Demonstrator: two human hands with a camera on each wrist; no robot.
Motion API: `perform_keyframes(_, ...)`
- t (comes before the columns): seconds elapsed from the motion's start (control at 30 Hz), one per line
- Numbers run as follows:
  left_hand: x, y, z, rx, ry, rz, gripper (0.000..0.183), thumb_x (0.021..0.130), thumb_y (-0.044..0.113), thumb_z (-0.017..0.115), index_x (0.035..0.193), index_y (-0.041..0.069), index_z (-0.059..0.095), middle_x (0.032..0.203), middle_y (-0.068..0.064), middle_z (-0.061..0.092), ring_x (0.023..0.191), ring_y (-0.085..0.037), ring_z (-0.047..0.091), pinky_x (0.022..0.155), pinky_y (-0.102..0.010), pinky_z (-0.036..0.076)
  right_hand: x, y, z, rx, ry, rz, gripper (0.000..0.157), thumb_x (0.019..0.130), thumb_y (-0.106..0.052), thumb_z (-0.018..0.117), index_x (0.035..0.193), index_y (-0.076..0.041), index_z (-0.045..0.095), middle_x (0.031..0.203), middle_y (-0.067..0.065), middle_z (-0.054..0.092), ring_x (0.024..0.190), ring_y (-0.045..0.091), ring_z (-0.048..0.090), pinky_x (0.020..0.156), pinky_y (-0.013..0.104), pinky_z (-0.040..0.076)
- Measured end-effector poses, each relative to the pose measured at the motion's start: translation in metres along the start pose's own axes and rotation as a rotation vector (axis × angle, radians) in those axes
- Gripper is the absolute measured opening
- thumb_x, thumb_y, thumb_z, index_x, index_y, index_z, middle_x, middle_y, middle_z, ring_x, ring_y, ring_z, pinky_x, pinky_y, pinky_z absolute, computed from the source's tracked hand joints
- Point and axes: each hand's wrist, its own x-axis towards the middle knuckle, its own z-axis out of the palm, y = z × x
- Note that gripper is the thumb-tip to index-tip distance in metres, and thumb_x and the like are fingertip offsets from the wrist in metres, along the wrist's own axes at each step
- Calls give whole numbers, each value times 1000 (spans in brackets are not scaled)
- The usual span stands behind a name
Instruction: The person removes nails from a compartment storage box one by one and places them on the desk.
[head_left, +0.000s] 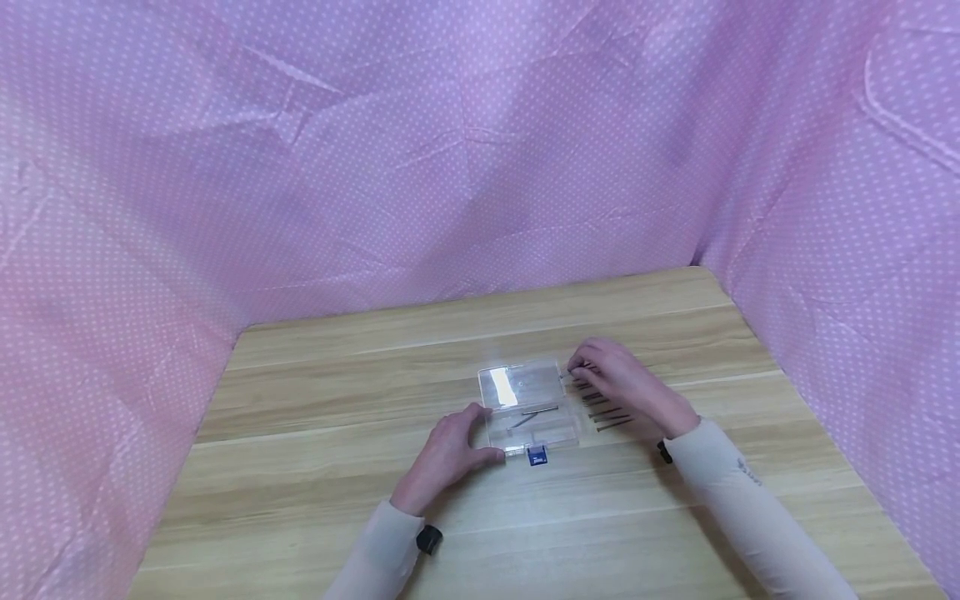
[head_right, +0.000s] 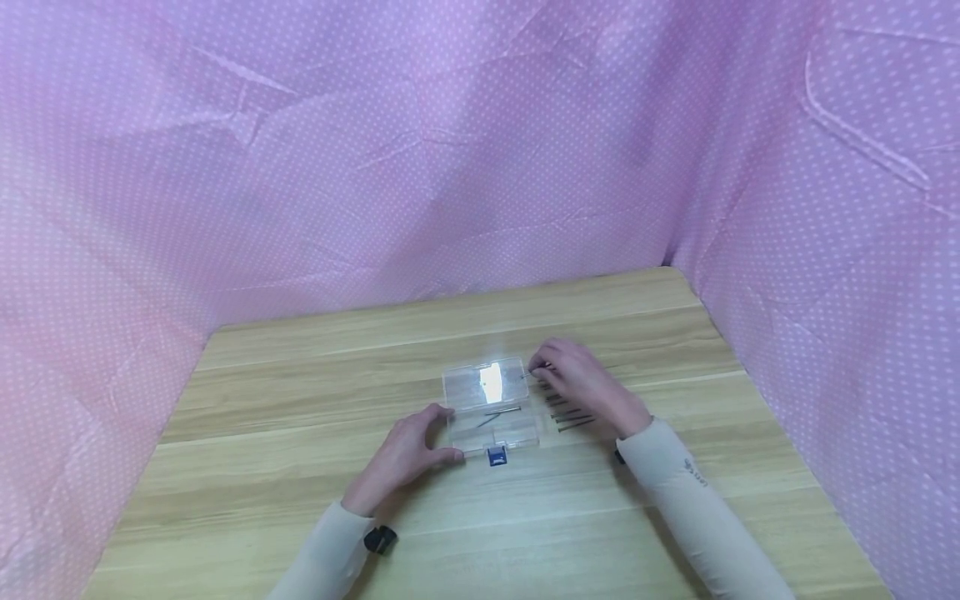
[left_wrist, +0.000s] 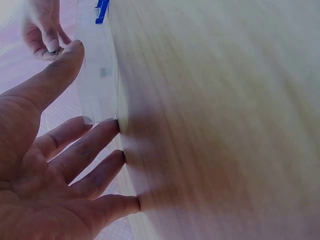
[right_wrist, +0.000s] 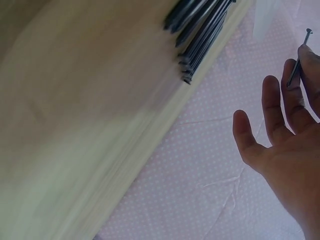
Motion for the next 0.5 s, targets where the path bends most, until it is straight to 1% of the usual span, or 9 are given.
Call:
perform_keyframes(0.23, -1, -2, 1, 11, 14, 22, 63, 80, 39, 89, 129, 8, 63, 125, -15, 70, 113, -34, 64, 97, -51, 50, 1, 7, -3, -1, -16, 58, 9, 91, -4, 76, 100, -4, 73, 100, 9, 71, 98, 30, 67, 93, 51, 54)
perform_keyframes(0.5, -2, -1, 3, 15, 19, 18, 64, 79, 39, 90, 129, 8, 63, 126, -15, 70, 113, -34, 64, 97, -51, 50, 1, 14, -6, 18, -35, 97, 9, 92, -3, 74, 101, -2, 73, 101, 11, 72, 100, 32, 67, 94, 52, 53)
